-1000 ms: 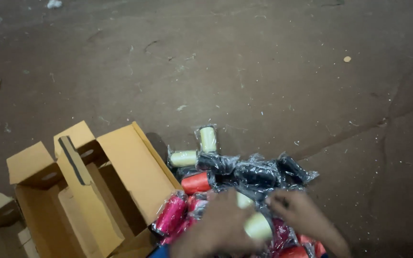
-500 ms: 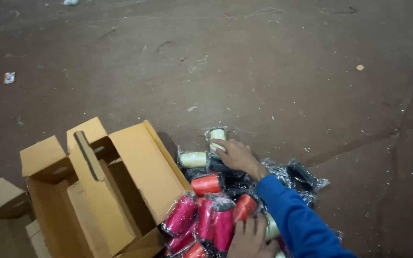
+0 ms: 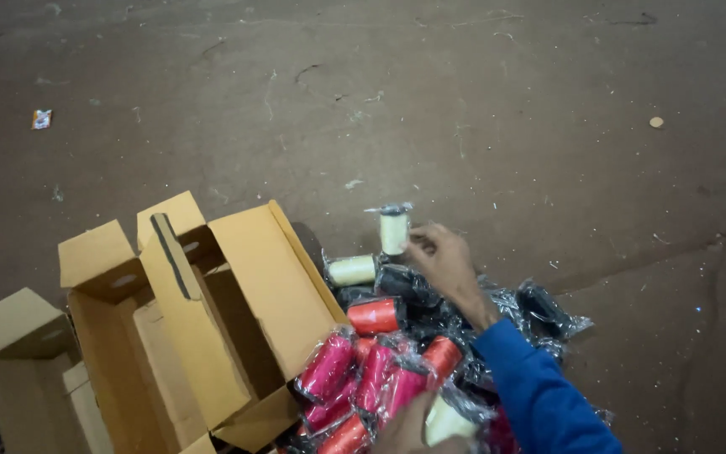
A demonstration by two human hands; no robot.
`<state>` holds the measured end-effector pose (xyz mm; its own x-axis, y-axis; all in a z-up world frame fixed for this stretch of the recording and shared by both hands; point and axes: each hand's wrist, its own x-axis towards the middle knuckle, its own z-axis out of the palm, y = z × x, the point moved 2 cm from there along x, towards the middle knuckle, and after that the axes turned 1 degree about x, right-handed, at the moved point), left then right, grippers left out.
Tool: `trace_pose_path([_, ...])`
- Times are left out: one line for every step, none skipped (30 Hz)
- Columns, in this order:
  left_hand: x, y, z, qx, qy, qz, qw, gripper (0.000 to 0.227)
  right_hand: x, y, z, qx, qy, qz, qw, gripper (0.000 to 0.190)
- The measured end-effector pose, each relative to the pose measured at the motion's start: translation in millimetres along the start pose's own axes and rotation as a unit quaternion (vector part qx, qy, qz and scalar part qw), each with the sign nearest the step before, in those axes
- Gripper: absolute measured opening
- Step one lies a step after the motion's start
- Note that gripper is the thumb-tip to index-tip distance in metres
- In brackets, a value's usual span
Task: The person picks up individual spools of thread from a pile on the floor and places them into a small cardboard box. After filling the box, the person closes the lid and stacks it on top of other boxes.
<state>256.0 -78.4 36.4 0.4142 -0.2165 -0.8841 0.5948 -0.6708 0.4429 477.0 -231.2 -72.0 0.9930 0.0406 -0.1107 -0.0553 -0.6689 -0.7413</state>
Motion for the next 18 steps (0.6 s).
trace_pose_path([-18.0, 43.5, -23.9, -0.033, -0.056, -0.050, 0.997, 0.099, -3.4, -4.5, -9.3, 0.034, 0.033, -0.004, 0.999, 0.023])
trace_pose_path([-19.1, 47.7, -24.7, -0.033, -0.057, -0.049, 0.997, 0.099, -1.6, -5.0, -8.3, 0.033, 0.033, -0.004, 0.999, 0.023])
trace_pose_path([-20.7, 51.4, -26.1, 0.011, -0.052, -0.060, 0.997, 0.106, 0.7, -6.1, -6.7, 0.007, 0.012, 0.005, 1.000, 0.024])
trace_pose_path([-22.8, 54.9, -27.6, 0.056, -0.046, -0.070, 0.995, 0.114, 2.6, -7.5, -5.2, -0.018, -0.009, 0.014, 1.000, 0.025])
trace_pose_path([-20.2, 47.6, -16.8, 0.054, -0.044, -0.067, 0.995, 0.114, 9.3, 1.0, 0.5, -0.020, -0.008, 0.011, 1.000, 0.025])
trace_pose_path([-17.6, 44.3, -4.8, 0.235, -0.062, 0.051, 0.969, 0.102, 16.1, 7.7, 6.3, -0.042, -0.010, -0.035, 0.998, 0.038])
trace_pose_path([-16.6, 37.5, 7.4, 0.404, -0.075, 0.160, 0.897, 0.096, 21.8, 12.9, 17.6, -0.059, -0.015, -0.081, 0.995, 0.053])
trace_pose_path([13.8, 8.2, 27.1, 0.404, -0.072, 0.158, 0.898, 0.096, 27.7, 12.2, 23.1, -0.057, -0.016, -0.084, 0.995, 0.053])
trace_pose_path([40.6, -14.3, 44.7, 0.436, 0.112, 0.284, 0.847, 0.096, 30.4, 14.2, 28.5, -0.081, -0.040, -0.068, 0.994, 0.054])
trace_pose_path([63.9, -37.9, 63.5, 0.447, 0.284, 0.402, 0.747, 0.097, 33.7, 16.2, 33.5, -0.105, -0.064, -0.052, 0.991, 0.056])
trace_pose_path([67.0, -39.7, 64.5, 0.448, 0.287, 0.400, 0.746, 0.097, 40.8, 21.3, 36.5, -0.104, -0.063, -0.056, 0.991, 0.056])
trace_pose_path([69.5, -40.9, 65.1, 0.453, 0.313, 0.405, 0.730, 0.095, 48.0, 26.9, 39.6, -0.127, -0.066, -0.048, 0.989, 0.049])
trace_pose_path([70.0, -44.9, 68.8, 0.456, 0.336, 0.409, 0.715, 0.093, 50.6, 33.9, 44.2, -0.150, -0.071, -0.038, 0.985, 0.042])
trace_pose_path([64.5, -42.8, 65.5, 0.457, 0.337, 0.407, 0.716, 0.093, 46.4, 26.5, 39.4, -0.149, -0.072, -0.039, 0.985, 0.042])
trace_pose_path([62.8, -39.1, 62.4, 0.454, 0.269, 0.386, 0.757, 0.089, 45.1, 19.9, 31.4, -0.118, -0.061, -0.024, 0.991, 0.036])
trace_pose_path([60.9, -35.1, 59.6, 0.449, 0.200, 0.362, 0.792, 0.086, 44.0, 13.6, 23.1, -0.087, -0.051, -0.008, 0.995, 0.031])
trace_pose_path([57.5, -29.3, 56.2, 0.449, 0.201, 0.364, 0.791, 0.086, 43.5, 11.2, 20.8, -0.087, -0.049, -0.009, 0.995, 0.031])
trace_pose_path([55.7, -24.6, 53.6, 0.462, 0.171, 0.336, 0.803, 0.092, 43.2, 9.8, 17.6, -0.075, -0.026, 0.005, 0.997, 0.028])
